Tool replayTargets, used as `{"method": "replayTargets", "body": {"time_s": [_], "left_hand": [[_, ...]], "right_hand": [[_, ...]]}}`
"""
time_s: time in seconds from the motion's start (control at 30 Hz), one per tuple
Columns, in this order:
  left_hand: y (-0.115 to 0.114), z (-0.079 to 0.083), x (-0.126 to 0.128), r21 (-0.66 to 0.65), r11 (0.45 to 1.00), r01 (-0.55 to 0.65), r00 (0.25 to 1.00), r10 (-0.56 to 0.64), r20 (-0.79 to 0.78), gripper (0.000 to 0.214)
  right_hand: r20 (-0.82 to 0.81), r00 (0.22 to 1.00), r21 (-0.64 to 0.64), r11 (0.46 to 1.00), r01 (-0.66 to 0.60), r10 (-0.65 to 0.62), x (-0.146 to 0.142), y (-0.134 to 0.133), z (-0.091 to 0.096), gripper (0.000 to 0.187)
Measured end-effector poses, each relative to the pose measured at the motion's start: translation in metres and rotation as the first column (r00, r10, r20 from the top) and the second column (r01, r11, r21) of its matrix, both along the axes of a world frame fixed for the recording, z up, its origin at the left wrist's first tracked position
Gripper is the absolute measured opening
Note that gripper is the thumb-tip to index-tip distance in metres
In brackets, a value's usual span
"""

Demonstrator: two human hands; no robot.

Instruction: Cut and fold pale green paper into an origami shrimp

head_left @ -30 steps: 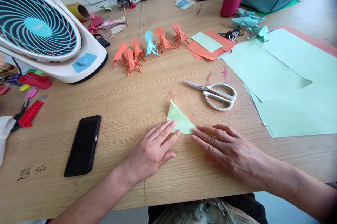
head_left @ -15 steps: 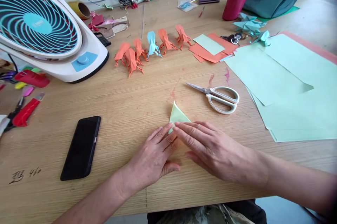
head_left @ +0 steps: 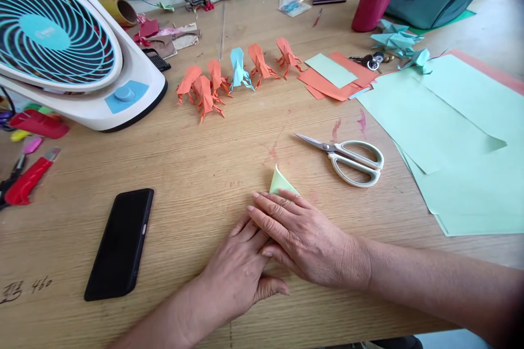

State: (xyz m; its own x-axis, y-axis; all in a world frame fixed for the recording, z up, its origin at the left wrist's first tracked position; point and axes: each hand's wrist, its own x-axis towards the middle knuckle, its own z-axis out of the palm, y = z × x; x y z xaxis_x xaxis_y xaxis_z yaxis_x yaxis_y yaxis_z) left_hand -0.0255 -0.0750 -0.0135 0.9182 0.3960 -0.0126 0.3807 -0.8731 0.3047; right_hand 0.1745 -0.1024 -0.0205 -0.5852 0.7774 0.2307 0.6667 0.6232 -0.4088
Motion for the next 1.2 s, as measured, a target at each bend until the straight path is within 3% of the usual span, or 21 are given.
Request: {"method": "replayTargets", "body": {"time_s": [0.2,0.37,0.47,0.83,1.2], "left_hand": [[-0.001,-0.002,-0.001,0.069,0.998,0.012,1.000,-0.012,-0.012,0.066],[-0.002,-0.008,-0.004,0.124,0.992,0.024,1.000,-0.026,0.011,0.081],[-0.001,-0.008,-0.002,0.097,0.995,0.019,1.000,-0.018,-0.008,0.084],[0.001,-0.001,0.002,0.104,0.994,0.018,0.999,-0.023,0.040,0.064],[0.001,-0.003,0.001,0.147,0.989,0.027,1.000,-0.026,-0.007,0.076]], "right_hand": [[0.022,0.999,0.083,0.996,0.030,-0.032,0.000,-0.007,-0.003,0.058],[0.003,0.998,0.153,0.986,0.064,-0.066,0.001,-0.011,0.001,0.057],[0.034,0.996,0.156,0.985,0.074,-0.080,0.001,-0.010,0.003,0.055],[0.126,0.983,0.121,0.985,0.120,-0.135,-0.001,-0.007,0.007,0.050],[0.174,0.969,0.126,0.980,0.152,-0.173,-0.002,-0.012,0.003,0.055]]}}
